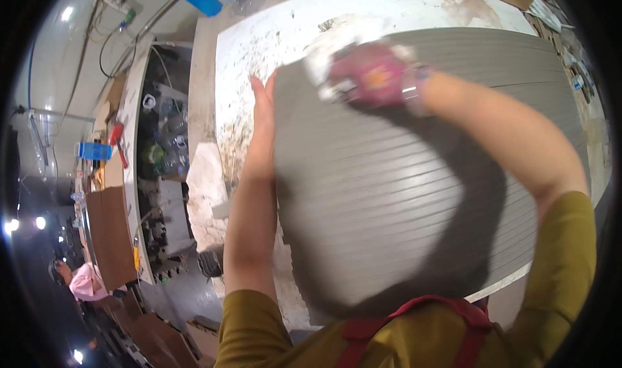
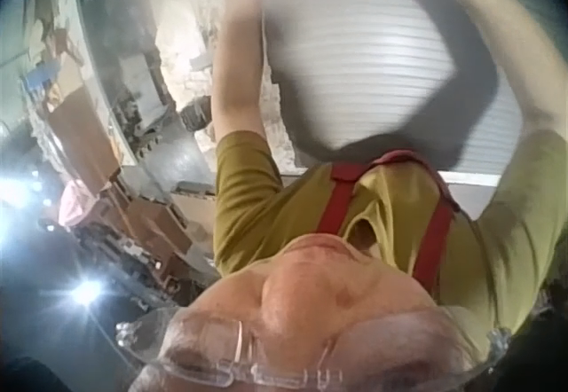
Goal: The person wipes the surface and grooves of a grey rectangular board with a white cloth. They pour liquid from a clear bottle onto the cloth and then rub the cloth across the board's surface.
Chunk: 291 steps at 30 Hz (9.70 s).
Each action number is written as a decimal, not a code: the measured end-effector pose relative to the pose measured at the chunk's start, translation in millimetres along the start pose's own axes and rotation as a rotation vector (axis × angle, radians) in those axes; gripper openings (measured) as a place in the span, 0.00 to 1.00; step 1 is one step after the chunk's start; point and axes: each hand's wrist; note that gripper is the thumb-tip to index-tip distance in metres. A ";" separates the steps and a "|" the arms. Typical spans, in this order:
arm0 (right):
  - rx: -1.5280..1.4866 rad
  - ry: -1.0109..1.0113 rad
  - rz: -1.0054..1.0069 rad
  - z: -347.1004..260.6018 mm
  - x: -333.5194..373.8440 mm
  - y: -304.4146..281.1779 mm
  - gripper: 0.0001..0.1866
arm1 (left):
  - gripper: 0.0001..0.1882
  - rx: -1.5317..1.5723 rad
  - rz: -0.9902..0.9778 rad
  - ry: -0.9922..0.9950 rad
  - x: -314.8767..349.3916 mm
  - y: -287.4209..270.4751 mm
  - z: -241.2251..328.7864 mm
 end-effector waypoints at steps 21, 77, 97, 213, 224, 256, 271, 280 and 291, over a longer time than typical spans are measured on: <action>0.086 0.143 -0.047 -27.6 -23.2 1.0 0.11 | 0.22 -0.644 0.114 0.409 -16.8 -21.1 -2.7; -0.085 -0.023 0.160 33.8 37.7 -0.8 0.10 | 0.15 -0.546 0.177 0.434 -8.0 -18.9 6.8; 0.176 0.485 0.029 106.3 74.2 -33.5 0.11 | 0.16 -0.533 0.161 0.414 -13.2 -9.3 -1.5; 0.227 1.027 0.129 155.5 295.9 -62.9 0.16 | 0.38 -0.490 0.104 -0.131 131.0 23.4 28.9; -1.713 0.800 0.665 6.9 341.0 -142.9 0.20 | 0.32 -1.010 -0.067 0.316 139.8 102.2 43.1; -0.761 0.608 0.533 154.8 583.2 -150.7 0.53 | 0.15 -0.306 -0.982 0.756 253.6 661.2 -84.8; -1.139 0.391 0.470 168.1 577.4 -167.4 0.44 | 0.17 -0.217 -0.412 0.665 229.5 650.2 -88.1; -1.013 0.602 0.425 143.5 570.7 -131.8 0.41 | 0.12 -0.173 -0.501 0.723 250.5 699.0 -111.5; -1.185 0.494 0.278 127.4 532.6 -117.7 0.35 | 0.12 -0.203 -0.491 0.921 225.5 702.8 -116.5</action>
Point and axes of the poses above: each hand's wrist, its own x-axis away from the middle knuckle, its own y-axis out of the palm, z = x × y, and after that the axes turned 12 degrees about x, right-handed
